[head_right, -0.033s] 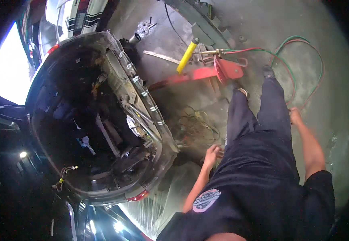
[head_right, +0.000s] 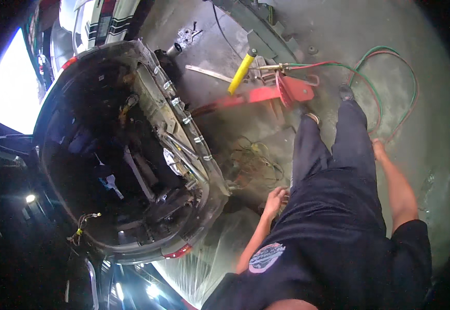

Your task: The person uses a wrench, a hammer, and a metal block to straighten and tighten components on a damaged car chassis.

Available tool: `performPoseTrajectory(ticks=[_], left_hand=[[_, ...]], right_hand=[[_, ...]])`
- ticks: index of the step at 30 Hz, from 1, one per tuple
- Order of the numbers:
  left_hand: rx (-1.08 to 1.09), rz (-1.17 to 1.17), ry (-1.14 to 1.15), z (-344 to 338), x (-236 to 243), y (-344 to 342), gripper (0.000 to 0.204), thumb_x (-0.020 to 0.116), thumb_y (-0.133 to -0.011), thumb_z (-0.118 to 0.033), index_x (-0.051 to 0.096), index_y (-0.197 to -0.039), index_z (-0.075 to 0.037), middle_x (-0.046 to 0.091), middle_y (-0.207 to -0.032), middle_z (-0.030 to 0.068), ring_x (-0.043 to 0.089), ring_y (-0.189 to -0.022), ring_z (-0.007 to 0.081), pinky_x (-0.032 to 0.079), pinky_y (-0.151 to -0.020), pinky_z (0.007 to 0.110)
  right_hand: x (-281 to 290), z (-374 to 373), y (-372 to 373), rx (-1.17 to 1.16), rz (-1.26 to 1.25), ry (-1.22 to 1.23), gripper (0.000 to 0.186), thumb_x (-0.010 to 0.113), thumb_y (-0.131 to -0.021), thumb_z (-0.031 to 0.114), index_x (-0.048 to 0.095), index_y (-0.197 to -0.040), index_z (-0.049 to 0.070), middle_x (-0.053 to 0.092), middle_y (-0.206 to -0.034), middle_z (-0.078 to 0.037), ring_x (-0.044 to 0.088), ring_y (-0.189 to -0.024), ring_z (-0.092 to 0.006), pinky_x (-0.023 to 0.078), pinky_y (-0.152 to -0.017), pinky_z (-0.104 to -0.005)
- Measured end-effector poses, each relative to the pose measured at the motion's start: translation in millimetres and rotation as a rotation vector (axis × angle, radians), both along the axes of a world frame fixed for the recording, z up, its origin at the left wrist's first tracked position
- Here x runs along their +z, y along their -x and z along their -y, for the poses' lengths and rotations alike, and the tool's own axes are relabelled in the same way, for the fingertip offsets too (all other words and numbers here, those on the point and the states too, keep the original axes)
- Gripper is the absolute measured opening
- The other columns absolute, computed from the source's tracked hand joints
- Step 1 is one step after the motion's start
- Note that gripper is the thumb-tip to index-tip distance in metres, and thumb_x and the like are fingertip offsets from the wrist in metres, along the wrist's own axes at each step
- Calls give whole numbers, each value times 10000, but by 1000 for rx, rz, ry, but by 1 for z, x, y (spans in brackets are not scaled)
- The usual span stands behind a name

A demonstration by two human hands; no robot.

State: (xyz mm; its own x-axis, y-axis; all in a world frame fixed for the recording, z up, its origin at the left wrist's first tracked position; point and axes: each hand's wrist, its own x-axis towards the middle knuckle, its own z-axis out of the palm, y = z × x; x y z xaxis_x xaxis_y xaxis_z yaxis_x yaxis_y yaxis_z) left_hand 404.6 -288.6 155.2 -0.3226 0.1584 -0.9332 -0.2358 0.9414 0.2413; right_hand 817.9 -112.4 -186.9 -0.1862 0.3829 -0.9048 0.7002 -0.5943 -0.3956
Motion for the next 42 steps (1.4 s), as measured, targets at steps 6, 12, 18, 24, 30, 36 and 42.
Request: performPoseTrajectory(ticks=[6, 12, 18, 24, 30, 36, 42], left_hand=[[-64, 89, -6, -13, 2, -5, 375, 494, -1033, -221, 540, -1353, -31, 680, -1102, 120, 656, -930, 205, 548, -708, 344], [-17, 53, 42, -11, 6, -16, 355, 534, -1026, -225, 568, -1323, -33, 681, -1074, 104, 658, -858, 196, 541, -688, 330], [-142, 0, -30, -18, 3, -23, 365, 562, -1014, -250, 581, -1297, -20, 694, -1006, 134, 668, -781, 199, 551, -629, 336], [-239, -28, -48, -9, -5, -10, 390, 585, -997, -274, 588, -1298, -26, 711, -968, 152, 694, -817, 208, 560, -608, 347], [-164, 0, -145, 7, -20, 12, 407, 587, -992, -278, 586, -1312, -25, 712, -980, 137, 696, -824, 212, 578, -622, 371], [-106, 47, -146, 38, -49, 57, 419, 579, -999, -283, 565, -1338, -37, 700, -994, 158, 696, -835, 248, 588, -658, 407], [64, 124, -121, 83, -70, 95, 458, 579, -996, -319, 539, -1370, -58, 701, -1035, 172, 694, -869, 286, 573, -710, 446]], right_hand=[[-56, 9, -18, -496, -231, 128, 628, 338, -1004, 474, 708, -992, -34, 704, -890, -124, 643, -825, -229, 510, -810, -382], [-12, -52, 7, 50, -277, -293, 369, 465, -958, 209, 706, -1027, -62, 720, -921, -68, 632, -837, -172, 518, -787, -370], [14, -65, -3, 82, -135, -385, 271, 601, -881, 158, 712, -1027, -41, 724, -860, -161, 697, -846, -253, 528, -778, -378], [98, -121, 39, 160, -115, -243, 297, 559, -923, 96, 646, -1165, -51, 695, -899, -211, 710, -685, -282, 590, -608, -414], [119, -145, 74, 26, -92, -83, 337, 564, -919, 138, 641, -1208, -16, 683, -765, -152, 668, -557, -220, 549, -440, -376], [154, -136, 130, 168, -90, -193, 339, 559, -904, 121, 647, -1162, -80, 694, -797, -188, 692, -616, -261, 576, -531, -390], [174, -106, 191, 554, -115, -504, 348, 584, -878, 184, 692, -1119, -43, 716, -889, -232, 718, -786, -334, 579, -711, -429]])
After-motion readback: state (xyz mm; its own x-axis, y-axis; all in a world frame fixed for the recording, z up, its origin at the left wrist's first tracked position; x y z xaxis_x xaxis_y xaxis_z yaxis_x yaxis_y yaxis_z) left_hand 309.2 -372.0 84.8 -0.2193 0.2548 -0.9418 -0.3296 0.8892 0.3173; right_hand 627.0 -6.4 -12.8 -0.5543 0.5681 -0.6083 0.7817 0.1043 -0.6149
